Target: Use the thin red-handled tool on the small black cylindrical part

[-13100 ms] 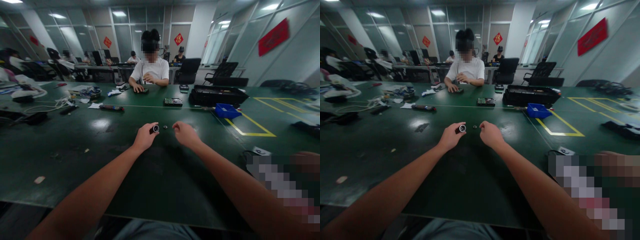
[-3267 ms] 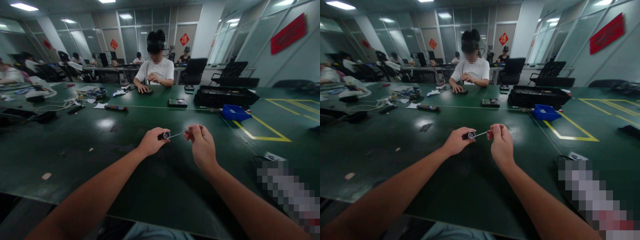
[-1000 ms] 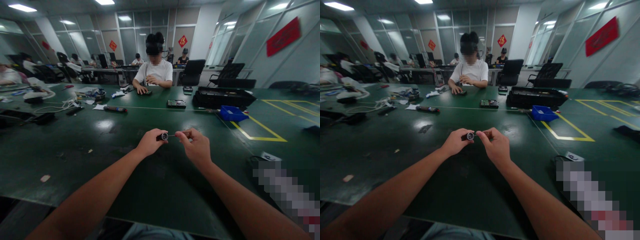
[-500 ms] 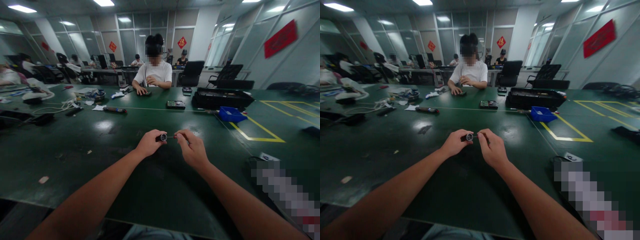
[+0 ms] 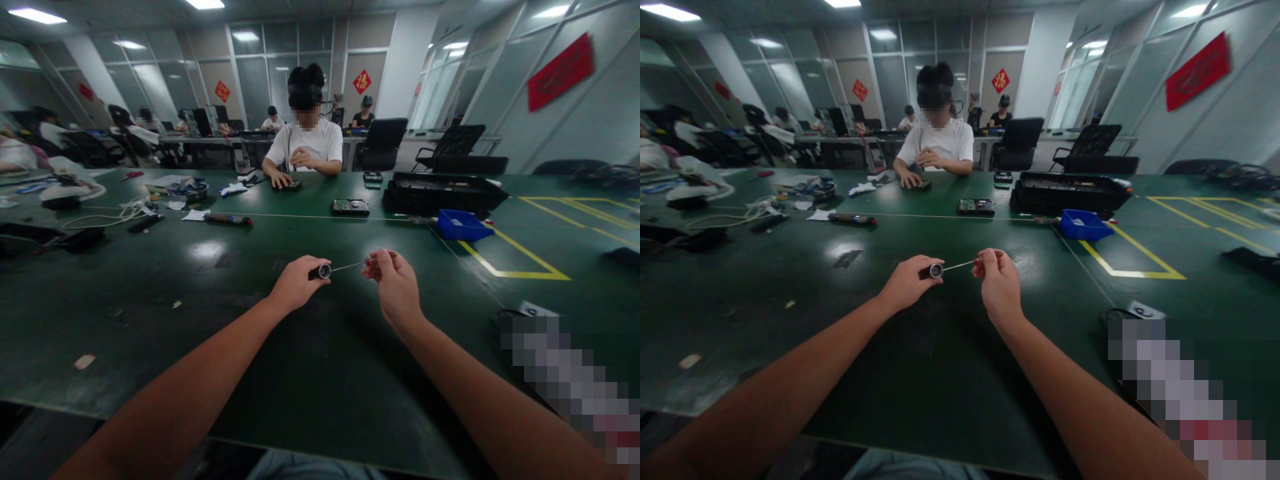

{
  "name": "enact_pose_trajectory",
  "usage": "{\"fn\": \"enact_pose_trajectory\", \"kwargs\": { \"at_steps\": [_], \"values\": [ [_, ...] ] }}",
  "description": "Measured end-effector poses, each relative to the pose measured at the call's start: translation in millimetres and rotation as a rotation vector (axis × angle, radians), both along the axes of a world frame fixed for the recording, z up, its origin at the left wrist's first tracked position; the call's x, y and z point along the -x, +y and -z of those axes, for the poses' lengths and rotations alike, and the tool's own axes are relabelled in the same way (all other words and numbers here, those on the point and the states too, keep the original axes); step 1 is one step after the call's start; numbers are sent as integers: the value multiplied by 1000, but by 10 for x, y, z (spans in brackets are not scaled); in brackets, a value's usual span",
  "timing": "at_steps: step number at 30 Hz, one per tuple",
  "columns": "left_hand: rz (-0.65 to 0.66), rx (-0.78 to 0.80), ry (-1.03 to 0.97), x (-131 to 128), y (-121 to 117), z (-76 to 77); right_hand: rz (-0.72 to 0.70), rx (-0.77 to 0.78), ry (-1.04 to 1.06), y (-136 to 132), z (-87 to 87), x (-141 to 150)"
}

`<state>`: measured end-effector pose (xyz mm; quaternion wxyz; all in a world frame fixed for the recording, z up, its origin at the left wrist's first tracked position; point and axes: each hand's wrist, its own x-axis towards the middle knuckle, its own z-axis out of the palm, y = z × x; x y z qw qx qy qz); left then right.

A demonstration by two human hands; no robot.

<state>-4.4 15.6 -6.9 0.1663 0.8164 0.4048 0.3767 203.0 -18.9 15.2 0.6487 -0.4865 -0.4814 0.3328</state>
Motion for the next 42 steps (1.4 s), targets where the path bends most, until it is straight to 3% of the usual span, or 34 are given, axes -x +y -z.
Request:
{"fn": "enact_pose_trajectory", "kwargs": {
  "at_steps": [6, 15, 21, 28, 38, 42],
  "values": [
    [-3, -6, 18, -20, -40, -30, -21, -80, -257, -110, -46, 50],
    [-14, 14, 8, -38, -50, -26, 14, -109, -464, -192, -112, 80],
    [-21, 26, 2, -33, -55, -25, 135, -152, -760, -260, -184, 64],
    [-10, 6, 16, -22, -56, -22, 169, -195, -804, -251, -180, 46],
    [-21, 21, 11, -21, -44, -18, -107, -256, -765, -283, -158, 69],
    [-15, 25, 20, -23, -40, -13, -97, -240, -791, -297, -186, 80]
  ]
}}
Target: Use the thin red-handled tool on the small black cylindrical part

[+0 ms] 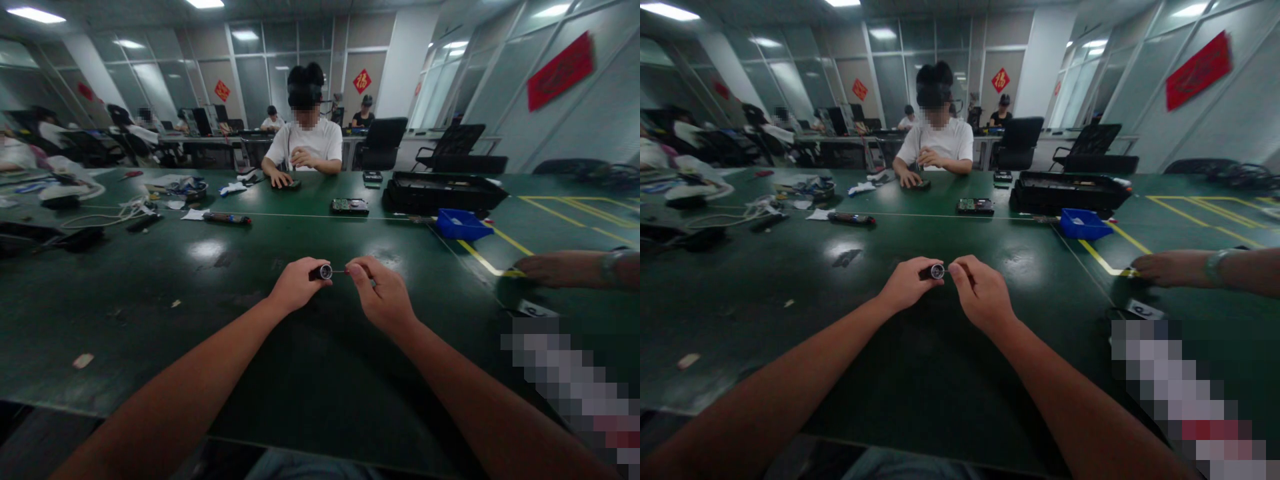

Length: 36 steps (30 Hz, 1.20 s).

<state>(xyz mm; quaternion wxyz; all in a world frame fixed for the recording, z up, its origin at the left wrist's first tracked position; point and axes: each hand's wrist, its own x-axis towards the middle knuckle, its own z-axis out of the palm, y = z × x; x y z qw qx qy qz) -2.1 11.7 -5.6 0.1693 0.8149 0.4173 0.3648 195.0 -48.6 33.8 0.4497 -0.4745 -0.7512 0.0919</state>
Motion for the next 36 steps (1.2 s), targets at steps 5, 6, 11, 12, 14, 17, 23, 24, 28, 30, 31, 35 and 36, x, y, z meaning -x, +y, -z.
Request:
{"fn": "enact_pose_trajectory", "kwargs": {
  "at_steps": [5, 6, 11, 12, 14, 17, 23, 24, 28, 30, 31, 35, 36],
  "values": [
    [-22, -11, -8, -6, -3, 3, 54, 72, 235, 14, 24, 27],
    [-33, -11, -8, -6, -4, 2, 48, 102, 301, 28, 40, 33],
    [-15, -51, -28, -3, -13, -41, 26, 230, 650, 171, 148, 21],
    [12, -73, -24, -1, -15, -54, 23, 263, 746, 209, 170, 3],
    [9, -108, -18, 3, -13, -72, 30, 359, 906, 275, 205, -44],
    [-33, -92, 11, 13, 1, -63, 104, 322, 871, 307, 212, -101],
    [-27, -53, 31, 18, 13, -12, 157, 144, 535, 137, 80, -37],
    [-24, -55, 36, 17, 8, -13, 155, 118, 486, 107, 59, -20],
    [-20, -50, 59, 9, -16, -27, 145, 40, 285, 49, 28, 13],
    [-22, -34, 81, 3, -24, -30, 153, 16, 200, 51, 34, 7],
    [-24, -25, 93, 0, -26, -30, 157, 5, 167, 54, 38, 2],
    [-35, -15, 145, -12, -29, -27, 145, -12, 77, 62, 33, -17],
    [-38, -17, 154, -14, -30, -26, 139, -9, 57, 61, 26, -19]
  ]
}}
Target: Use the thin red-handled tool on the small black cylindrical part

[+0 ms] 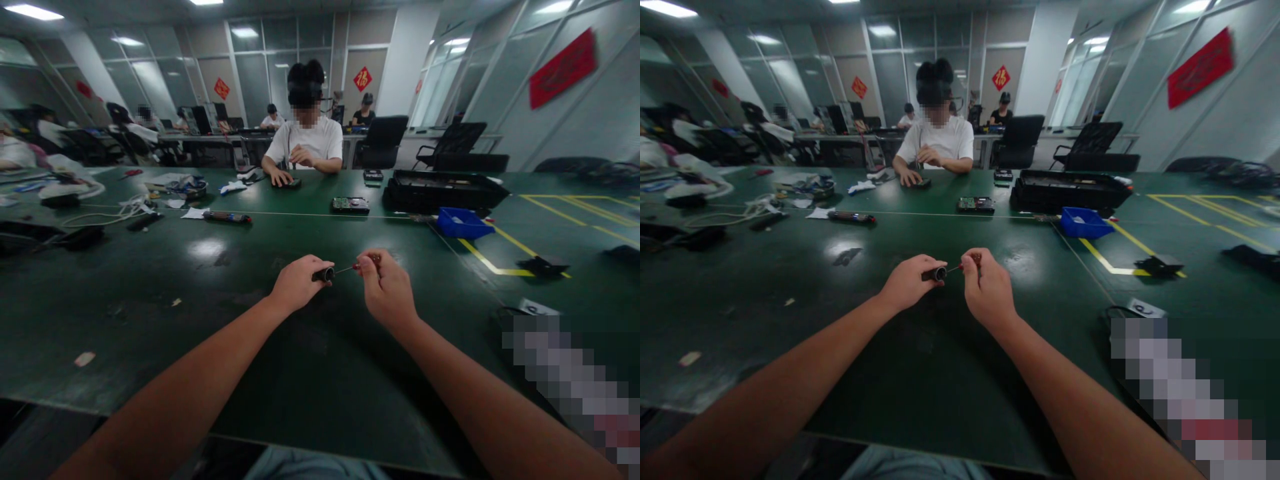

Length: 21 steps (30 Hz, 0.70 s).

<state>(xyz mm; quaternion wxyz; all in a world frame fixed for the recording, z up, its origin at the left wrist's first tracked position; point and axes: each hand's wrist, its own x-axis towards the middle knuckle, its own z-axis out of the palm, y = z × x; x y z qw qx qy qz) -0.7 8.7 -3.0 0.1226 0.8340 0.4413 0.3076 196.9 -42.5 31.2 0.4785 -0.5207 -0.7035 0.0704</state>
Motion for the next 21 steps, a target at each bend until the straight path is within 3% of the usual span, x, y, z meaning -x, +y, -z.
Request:
{"fn": "enact_pose_trajectory", "kwargs": {
  "at_steps": [14, 21],
  "values": [
    [-2, -20, 85, -1, 18, 41, -18, 46, -209, 26, -27, 7],
    [-47, -15, -146, 1, 16, 13, 69, -11, -170, 9, -77, -21]
  ]
}}
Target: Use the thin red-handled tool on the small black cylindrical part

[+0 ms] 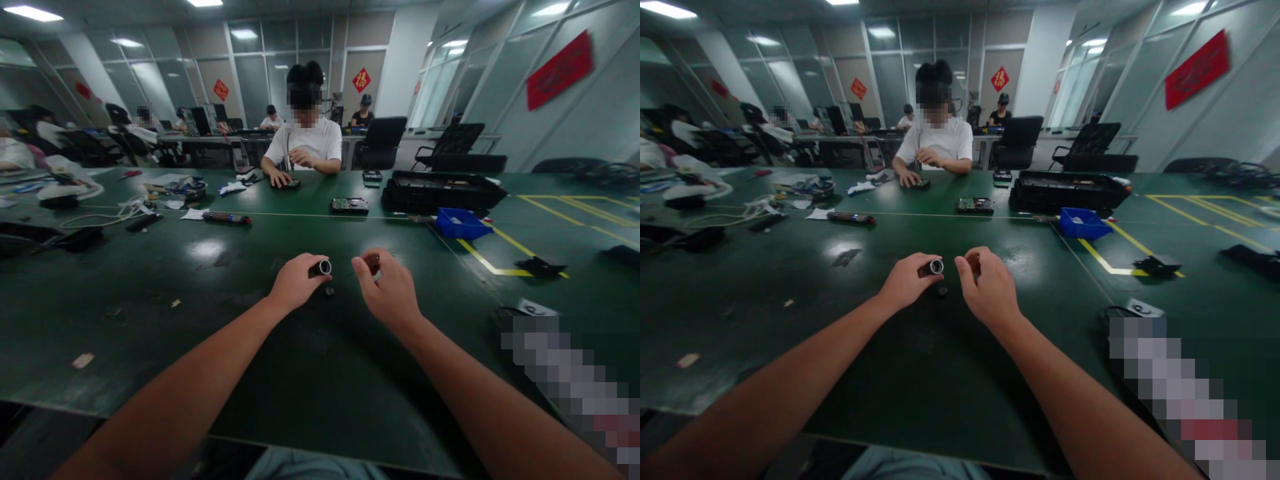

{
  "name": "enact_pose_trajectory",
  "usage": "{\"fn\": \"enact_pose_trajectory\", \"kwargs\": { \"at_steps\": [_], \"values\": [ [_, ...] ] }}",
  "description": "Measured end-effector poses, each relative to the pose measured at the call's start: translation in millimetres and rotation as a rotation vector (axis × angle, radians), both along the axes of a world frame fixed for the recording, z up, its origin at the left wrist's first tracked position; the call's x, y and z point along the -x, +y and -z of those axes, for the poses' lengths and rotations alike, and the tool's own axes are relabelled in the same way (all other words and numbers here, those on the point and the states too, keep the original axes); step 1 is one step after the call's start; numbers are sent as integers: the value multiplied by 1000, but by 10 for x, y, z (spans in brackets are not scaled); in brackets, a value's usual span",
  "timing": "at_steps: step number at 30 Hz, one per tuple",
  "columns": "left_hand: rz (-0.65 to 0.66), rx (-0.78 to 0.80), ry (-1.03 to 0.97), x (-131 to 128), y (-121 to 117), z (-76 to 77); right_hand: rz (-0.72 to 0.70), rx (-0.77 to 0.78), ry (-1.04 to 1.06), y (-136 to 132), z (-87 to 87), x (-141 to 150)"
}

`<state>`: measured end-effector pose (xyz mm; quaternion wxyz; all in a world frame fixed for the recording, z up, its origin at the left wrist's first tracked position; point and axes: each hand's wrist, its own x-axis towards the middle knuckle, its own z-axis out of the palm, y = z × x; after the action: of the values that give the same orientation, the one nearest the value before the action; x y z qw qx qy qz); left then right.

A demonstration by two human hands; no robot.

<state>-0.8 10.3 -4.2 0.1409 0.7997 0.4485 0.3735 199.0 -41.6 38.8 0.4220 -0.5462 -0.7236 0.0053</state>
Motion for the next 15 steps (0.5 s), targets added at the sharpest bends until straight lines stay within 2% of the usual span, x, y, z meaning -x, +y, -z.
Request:
{"fn": "enact_pose_trajectory", "kwargs": {
  "at_steps": [3, 6, 10, 15],
  "values": [
    [-65, 2, -174, -6, 7, -4, -8, -40, -24, 12, 5, -10],
    [-100, 34, -271, -15, 15, -2, -96, 89, -127, 56, 97, 4],
    [-96, 56, -286, -25, 17, 0, -106, 277, -332, 130, 279, 61],
    [-84, 55, -261, -24, 19, 3, -113, 348, -420, 211, 376, 124]
  ]
}}
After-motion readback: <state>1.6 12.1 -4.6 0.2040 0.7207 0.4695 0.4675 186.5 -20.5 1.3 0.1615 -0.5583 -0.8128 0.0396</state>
